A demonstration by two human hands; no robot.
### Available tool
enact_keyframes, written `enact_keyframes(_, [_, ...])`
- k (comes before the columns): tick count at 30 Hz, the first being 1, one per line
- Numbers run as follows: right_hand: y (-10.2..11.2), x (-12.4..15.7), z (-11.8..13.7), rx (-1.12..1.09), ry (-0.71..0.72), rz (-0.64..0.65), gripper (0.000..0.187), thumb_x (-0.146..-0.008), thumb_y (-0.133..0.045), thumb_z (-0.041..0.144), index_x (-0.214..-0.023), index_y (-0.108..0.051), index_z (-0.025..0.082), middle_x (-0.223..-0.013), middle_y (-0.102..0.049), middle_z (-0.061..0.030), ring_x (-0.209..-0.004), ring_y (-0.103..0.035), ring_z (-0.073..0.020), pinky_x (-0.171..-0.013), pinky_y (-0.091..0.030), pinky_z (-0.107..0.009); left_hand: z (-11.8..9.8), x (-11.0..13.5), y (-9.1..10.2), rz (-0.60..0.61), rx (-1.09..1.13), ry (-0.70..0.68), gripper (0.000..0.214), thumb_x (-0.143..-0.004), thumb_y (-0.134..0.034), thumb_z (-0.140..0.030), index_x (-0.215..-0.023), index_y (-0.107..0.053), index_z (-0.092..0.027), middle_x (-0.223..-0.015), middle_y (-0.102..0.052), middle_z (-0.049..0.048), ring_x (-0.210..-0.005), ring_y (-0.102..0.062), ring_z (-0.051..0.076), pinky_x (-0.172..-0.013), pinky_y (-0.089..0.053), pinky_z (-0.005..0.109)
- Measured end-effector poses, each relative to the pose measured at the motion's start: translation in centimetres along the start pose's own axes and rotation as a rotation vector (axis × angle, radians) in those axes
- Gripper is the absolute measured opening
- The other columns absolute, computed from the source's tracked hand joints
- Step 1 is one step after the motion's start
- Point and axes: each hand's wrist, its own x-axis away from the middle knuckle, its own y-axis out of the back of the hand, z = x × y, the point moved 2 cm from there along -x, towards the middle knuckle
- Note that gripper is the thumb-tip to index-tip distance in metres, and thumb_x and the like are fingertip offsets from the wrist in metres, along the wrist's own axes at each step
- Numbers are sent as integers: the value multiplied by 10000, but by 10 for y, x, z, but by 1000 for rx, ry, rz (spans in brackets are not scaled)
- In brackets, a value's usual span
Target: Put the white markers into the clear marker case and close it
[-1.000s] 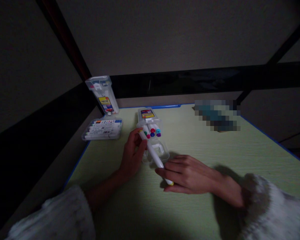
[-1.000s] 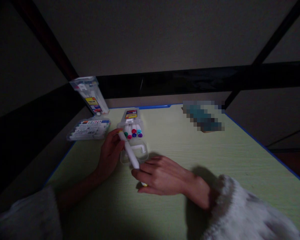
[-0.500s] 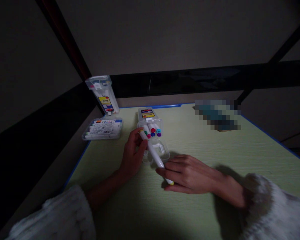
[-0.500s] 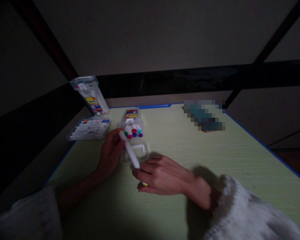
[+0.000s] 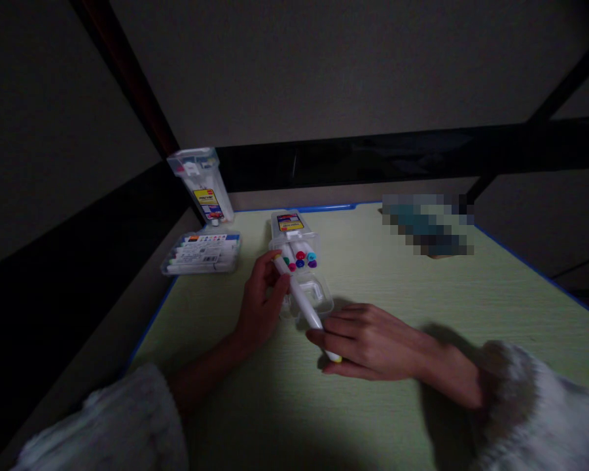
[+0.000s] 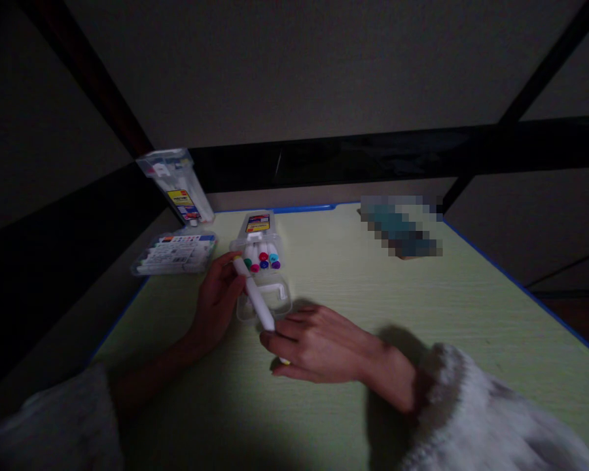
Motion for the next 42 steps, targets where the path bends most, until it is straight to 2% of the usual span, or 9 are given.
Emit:
enact_keyframes(7, [1,0,0,6,7,-13,339,-881,-396,401,-1060,-518,139,-777,-605,-39,-655,-550,-145,-582,-423,-280,-2,0,-2,16,7,-8,327,-811,-513,-208,-1120,-406,-207,-937,-568,8,-828,-543,115,-718,-428,220])
enact_keyframes(12, [2,0,0,2,2,-40,327,-873,-420,391,-1037,-523,128,-764,-601,-36,-654,-548,-147,-570,-411,-282,-2,1,-1,20,1,-33,346,-808,-524,-192,-1115,-366,-223,-794,-541,-30,-722,-523,104,-662,-415,214])
enact_keyframes(17, [1,-1,0,0,0,-52,332,-866,-432,400,-1034,-529,131,-768,-605,-34,-647,-542,-148,-573,-408,-286,0,1,0,27,-71,-32,333,-811,-522,-206,-1112,-379,-216,-812,-534,-16,-703,-504,104,-635,-407,212])
enact_keyframes(25, [3,-1,0,15,-7,-77,355,-885,-381,416,-1019,-533,125,-752,-602,-37,-639,-547,-149,-568,-416,-291,0,2,3,60,-245,-74,418,-828,-493,-219,-1235,-401,-194,-886,-536,15,-681,-495,95,-636,-413,219])
enact_keyframes(27, [3,-1,0,19,-10,-92,365,-889,-365,422,-1013,-534,124,-742,-599,-35,-632,-546,-149,-565,-419,-292,-2,2,3,75,-302,-102,442,-827,-482,-199,-1260,-393,-194,-912,-544,19,-665,-488,88,-631,-415,217])
enact_keyframes(33, [4,0,-1,22,-20,-128,371,-901,-339,417,-1012,-531,120,-713,-588,-29,-622,-546,-148,-560,-428,-293,-9,3,1,153,-460,-305,437,-825,-453,-134,-1248,-433,-245,-904,-536,0,-657,-471,76,-648,-419,203])
enact_keyframes(42, [4,-1,-1,24,-13,-158,354,-895,-363,409,-1012,-529,119,-720,-593,-33,-627,-545,-140,-557,-412,-283,-10,4,0,133,-483,-287,530,-800,-454,-101,-1302,-356,-239,-974,-545,20,-654,-478,76,-643,-431,201])
